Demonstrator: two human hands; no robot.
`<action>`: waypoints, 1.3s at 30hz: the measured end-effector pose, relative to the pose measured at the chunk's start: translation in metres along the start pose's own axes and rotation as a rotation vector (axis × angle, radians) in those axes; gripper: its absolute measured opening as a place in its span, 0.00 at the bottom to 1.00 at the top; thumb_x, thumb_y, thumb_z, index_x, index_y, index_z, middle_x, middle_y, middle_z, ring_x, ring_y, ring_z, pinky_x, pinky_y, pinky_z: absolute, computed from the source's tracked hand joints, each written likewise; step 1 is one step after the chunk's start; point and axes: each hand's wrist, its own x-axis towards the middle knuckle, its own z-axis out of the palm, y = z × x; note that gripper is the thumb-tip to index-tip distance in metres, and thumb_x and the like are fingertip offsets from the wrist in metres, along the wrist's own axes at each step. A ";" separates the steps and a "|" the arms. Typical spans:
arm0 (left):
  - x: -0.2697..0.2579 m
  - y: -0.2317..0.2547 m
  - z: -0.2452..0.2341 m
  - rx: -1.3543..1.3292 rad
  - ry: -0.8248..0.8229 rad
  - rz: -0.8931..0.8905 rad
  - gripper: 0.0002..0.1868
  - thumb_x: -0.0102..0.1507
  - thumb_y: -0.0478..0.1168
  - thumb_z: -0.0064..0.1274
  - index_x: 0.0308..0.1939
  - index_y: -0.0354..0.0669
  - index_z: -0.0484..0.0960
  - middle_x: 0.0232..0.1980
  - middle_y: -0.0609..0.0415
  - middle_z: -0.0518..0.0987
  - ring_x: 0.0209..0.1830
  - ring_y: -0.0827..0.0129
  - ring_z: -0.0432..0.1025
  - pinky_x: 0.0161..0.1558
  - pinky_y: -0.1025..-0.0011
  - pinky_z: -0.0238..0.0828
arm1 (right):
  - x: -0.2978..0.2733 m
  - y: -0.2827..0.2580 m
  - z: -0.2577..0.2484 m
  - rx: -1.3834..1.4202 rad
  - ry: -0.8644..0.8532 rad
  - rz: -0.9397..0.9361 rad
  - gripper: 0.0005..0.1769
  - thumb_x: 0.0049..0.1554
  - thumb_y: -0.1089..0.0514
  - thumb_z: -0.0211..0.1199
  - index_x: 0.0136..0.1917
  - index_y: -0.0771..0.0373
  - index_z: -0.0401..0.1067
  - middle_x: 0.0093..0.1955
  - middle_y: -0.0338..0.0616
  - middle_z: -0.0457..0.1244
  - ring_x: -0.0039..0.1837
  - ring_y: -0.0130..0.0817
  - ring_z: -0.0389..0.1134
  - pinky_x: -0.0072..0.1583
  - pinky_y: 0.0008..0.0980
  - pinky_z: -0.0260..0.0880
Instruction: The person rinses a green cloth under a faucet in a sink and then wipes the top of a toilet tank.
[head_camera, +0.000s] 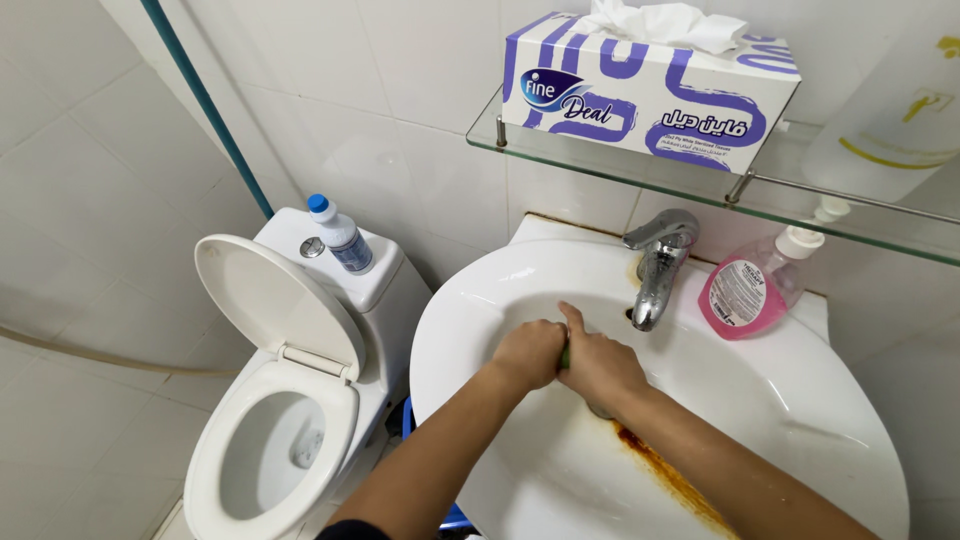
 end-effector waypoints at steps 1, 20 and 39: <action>0.002 0.000 -0.001 -0.014 -0.028 -0.023 0.08 0.57 0.31 0.58 0.40 0.41 0.82 0.43 0.44 0.84 0.44 0.52 0.80 0.46 0.60 0.78 | -0.001 -0.001 -0.002 -0.047 -0.022 -0.007 0.57 0.52 0.49 0.67 0.84 0.49 0.35 0.45 0.49 0.71 0.48 0.47 0.73 0.50 0.45 0.74; -0.022 0.009 -0.028 -0.225 0.453 0.114 0.47 0.52 0.29 0.60 0.75 0.48 0.61 0.73 0.39 0.63 0.68 0.44 0.65 0.64 0.53 0.65 | 0.010 0.050 0.016 0.059 0.348 -0.159 0.30 0.56 0.47 0.67 0.67 0.58 0.65 0.43 0.48 0.67 0.44 0.47 0.72 0.46 0.45 0.73; -0.032 0.000 -0.027 0.209 0.091 0.398 0.16 0.58 0.35 0.57 0.49 0.39 0.76 0.40 0.45 0.80 0.36 0.52 0.80 0.38 0.60 0.78 | -0.009 0.028 0.014 0.686 -0.287 0.021 0.20 0.46 0.49 0.75 0.42 0.66 0.75 0.33 0.42 0.66 0.32 0.30 0.63 0.35 0.32 0.62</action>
